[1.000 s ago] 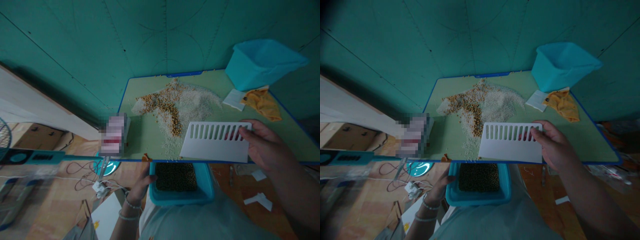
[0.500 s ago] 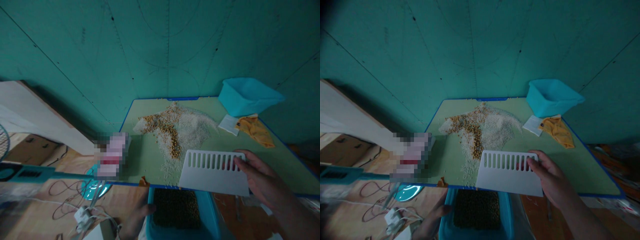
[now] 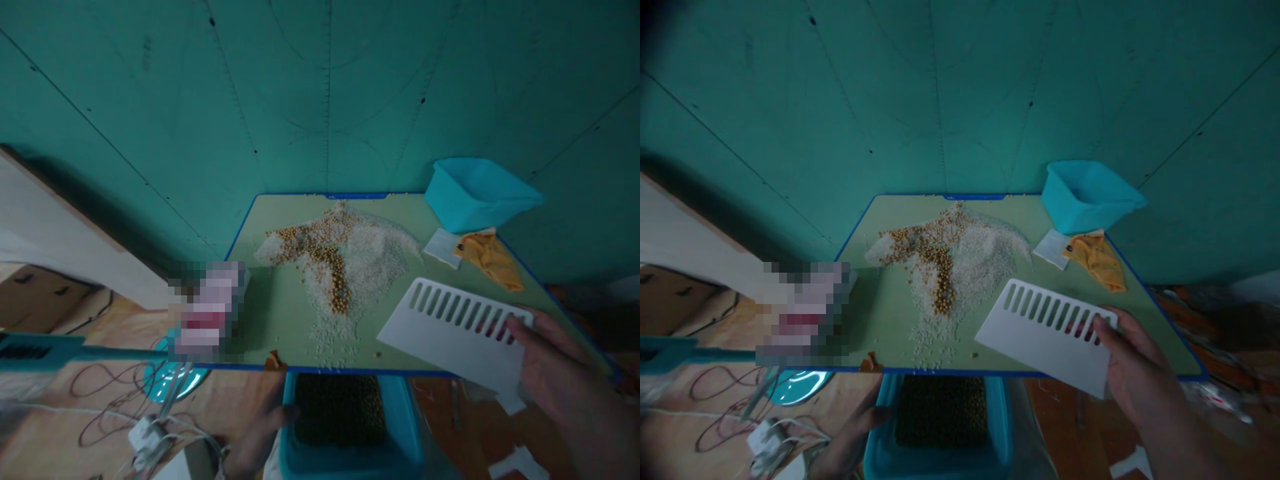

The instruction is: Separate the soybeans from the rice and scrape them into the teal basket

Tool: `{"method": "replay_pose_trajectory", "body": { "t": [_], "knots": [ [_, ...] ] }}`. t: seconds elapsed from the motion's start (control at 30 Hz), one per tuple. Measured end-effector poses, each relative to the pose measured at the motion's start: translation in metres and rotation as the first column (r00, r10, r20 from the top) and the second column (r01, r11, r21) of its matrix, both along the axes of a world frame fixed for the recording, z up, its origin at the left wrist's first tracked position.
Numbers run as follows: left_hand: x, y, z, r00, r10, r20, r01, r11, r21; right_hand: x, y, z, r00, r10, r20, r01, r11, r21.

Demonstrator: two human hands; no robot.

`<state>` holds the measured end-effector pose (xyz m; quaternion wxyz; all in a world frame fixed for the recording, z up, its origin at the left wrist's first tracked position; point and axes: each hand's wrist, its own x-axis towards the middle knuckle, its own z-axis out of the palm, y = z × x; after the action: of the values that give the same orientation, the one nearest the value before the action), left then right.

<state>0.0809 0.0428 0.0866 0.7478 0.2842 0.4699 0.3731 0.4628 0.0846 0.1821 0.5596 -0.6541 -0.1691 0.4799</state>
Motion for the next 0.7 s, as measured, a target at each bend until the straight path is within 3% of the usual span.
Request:
{"method": "replay_pose_trajectory", "body": {
  "t": [0.2,0.4,0.6,0.7],
  "knots": [
    [0.000,-0.004,-0.002,0.999,0.040,-0.026,-0.042,0.997,-0.061,-0.008,-0.005,-0.005,1.000,-0.013,0.024,0.012,0.999,0.039],
    [0.003,-0.003,0.004,0.997,0.033,-0.069,-0.035,0.999,-0.029,-0.022,-0.006,-0.006,0.988,0.154,-0.007,-0.154,0.987,0.040],
    [0.004,-0.004,0.005,0.999,-0.043,-0.023,0.042,0.998,-0.045,-0.046,-0.008,-0.001,0.998,0.048,-0.034,-0.045,0.994,0.105],
    [0.002,-0.005,0.001,0.999,0.000,-0.035,-0.001,0.999,-0.033,-0.066,-0.014,-0.005,0.983,0.156,-0.098,-0.147,0.985,0.091]
  ]
}}
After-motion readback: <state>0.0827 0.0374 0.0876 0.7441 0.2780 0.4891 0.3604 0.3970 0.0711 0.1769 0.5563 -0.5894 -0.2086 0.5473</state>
